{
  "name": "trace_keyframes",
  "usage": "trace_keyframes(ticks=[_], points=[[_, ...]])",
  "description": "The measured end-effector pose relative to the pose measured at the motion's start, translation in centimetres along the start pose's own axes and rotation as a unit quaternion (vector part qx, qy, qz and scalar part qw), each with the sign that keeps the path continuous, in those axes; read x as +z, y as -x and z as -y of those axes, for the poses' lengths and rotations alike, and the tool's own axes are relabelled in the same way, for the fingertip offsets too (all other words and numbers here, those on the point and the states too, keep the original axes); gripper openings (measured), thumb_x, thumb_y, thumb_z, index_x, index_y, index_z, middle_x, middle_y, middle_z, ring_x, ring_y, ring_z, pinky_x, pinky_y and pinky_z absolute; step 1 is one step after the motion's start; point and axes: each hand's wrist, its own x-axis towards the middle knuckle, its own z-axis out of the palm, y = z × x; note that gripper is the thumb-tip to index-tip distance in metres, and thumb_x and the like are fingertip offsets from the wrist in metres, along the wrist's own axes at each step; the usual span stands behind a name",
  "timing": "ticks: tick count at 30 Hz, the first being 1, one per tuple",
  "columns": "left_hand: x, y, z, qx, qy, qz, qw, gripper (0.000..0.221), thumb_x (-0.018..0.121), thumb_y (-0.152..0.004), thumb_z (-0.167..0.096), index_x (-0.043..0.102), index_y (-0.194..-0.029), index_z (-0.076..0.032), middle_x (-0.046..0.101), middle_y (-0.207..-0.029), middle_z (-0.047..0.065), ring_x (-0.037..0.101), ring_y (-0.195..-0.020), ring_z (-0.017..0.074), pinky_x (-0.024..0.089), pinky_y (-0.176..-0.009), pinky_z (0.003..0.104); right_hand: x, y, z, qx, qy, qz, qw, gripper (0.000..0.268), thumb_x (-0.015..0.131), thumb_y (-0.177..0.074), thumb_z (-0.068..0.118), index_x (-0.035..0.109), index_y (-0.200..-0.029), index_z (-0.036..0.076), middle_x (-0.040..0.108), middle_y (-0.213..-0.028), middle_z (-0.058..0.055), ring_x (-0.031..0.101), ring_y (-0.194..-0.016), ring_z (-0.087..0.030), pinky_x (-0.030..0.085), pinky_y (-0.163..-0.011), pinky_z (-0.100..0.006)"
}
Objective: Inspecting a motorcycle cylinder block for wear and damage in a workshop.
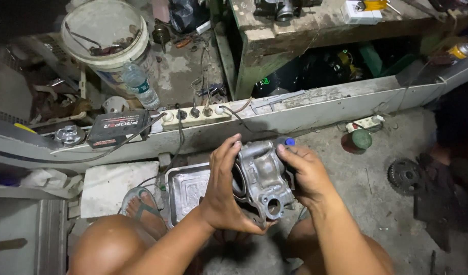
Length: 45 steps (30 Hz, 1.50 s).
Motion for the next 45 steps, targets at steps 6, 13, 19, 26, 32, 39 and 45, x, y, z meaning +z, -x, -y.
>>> trace_keyframes(ticks=[6,13,19,26,32,39,45], points=[[0.1,-1.2,0.5,-0.064,-0.002,0.070,0.995,0.147,0.094,-0.042,-0.050,0.013,-0.157,-0.007,0.028,-0.163,0.023,0.030,-0.153,0.0408,0.008,-0.133,0.062,-0.7,0.2,-1.2,-0.017,-0.051,-0.048,0.997,0.017,0.066,-0.095,0.011,0.070,-0.100,-0.005,0.073,-0.090,-0.016,0.066,-0.069,-0.019,0.053,-0.066,-0.029],[1.4,0.0,0.7,-0.151,0.144,0.083,0.974,0.148,0.090,-0.055,-0.039,-0.009,-0.160,-0.005,-0.004,-0.171,0.027,0.004,-0.161,0.0445,0.015,-0.129,0.056,0.0,1.7,0.0,-0.145,0.042,-0.119,0.981,0.024,0.063,-0.100,0.015,0.070,-0.113,-0.005,0.071,-0.097,-0.012,0.063,-0.080,-0.017,0.051,-0.074,-0.026],[2.7,-0.4,0.4,-0.424,0.489,-0.054,0.760,0.114,0.089,-0.069,-0.018,0.022,-0.160,-0.003,0.035,-0.155,0.029,0.037,-0.144,0.0446,0.034,-0.116,0.058,1.4,1.9,-0.4,-0.171,0.097,-0.194,0.961,0.026,0.080,-0.094,0.021,0.067,-0.086,0.001,0.063,-0.070,-0.011,0.062,-0.066,-0.018,0.053,-0.062,-0.029],[2.5,-1.1,-0.8,-0.574,0.447,-0.127,0.675,0.080,0.094,-0.055,-0.010,0.056,-0.125,-0.001,0.065,-0.107,0.015,0.061,-0.096,0.0265,0.056,-0.080,0.045,2.4,0.9,-1.6,-0.125,0.076,-0.173,0.974,0.027,0.081,-0.092,0.020,0.066,-0.087,-0.001,0.062,-0.070,-0.010,0.064,-0.063,-0.020,0.052,-0.060,-0.030],[0.7,-2.7,-1.8,-0.620,0.387,-0.143,0.668,0.065,0.086,-0.056,-0.009,0.055,-0.113,0.003,0.059,-0.097,0.016,0.059,-0.095,0.0283,0.056,-0.073,0.045,0.8,-0.1,-1.0,-0.125,0.273,-0.183,0.936,0.041,0.075,-0.102,0.035,0.066,-0.079,0.001,0.056,-0.063,-0.009,0.055,-0.057,-0.017,0.044,-0.051,-0.028],[-0.6,-2.1,-1.3,-0.621,0.212,-0.004,0.755,0.105,0.092,-0.042,-0.019,0.052,-0.138,-0.004,0.065,-0.126,0.021,0.065,-0.121,0.0394,0.054,-0.098,0.048,1.1,0.5,1.0,-0.127,0.200,-0.196,0.952,0.046,0.067,-0.107,0.037,0.061,-0.079,0.002,0.049,-0.055,-0.014,0.051,-0.043,-0.022,0.038,-0.036,-0.030],[-1.4,-2.4,-2.1,-0.533,0.049,0.094,0.840,0.108,0.091,-0.047,-0.035,0.045,-0.138,-0.002,0.063,-0.129,0.023,0.055,-0.129,0.0427,0.040,-0.111,0.049,0.2,1.4,0.2,-0.186,0.039,-0.054,0.980,0.016,0.070,-0.092,0.010,0.064,-0.103,0.000,0.066,-0.084,-0.019,0.067,-0.062,-0.029,0.049,-0.048,-0.033]])
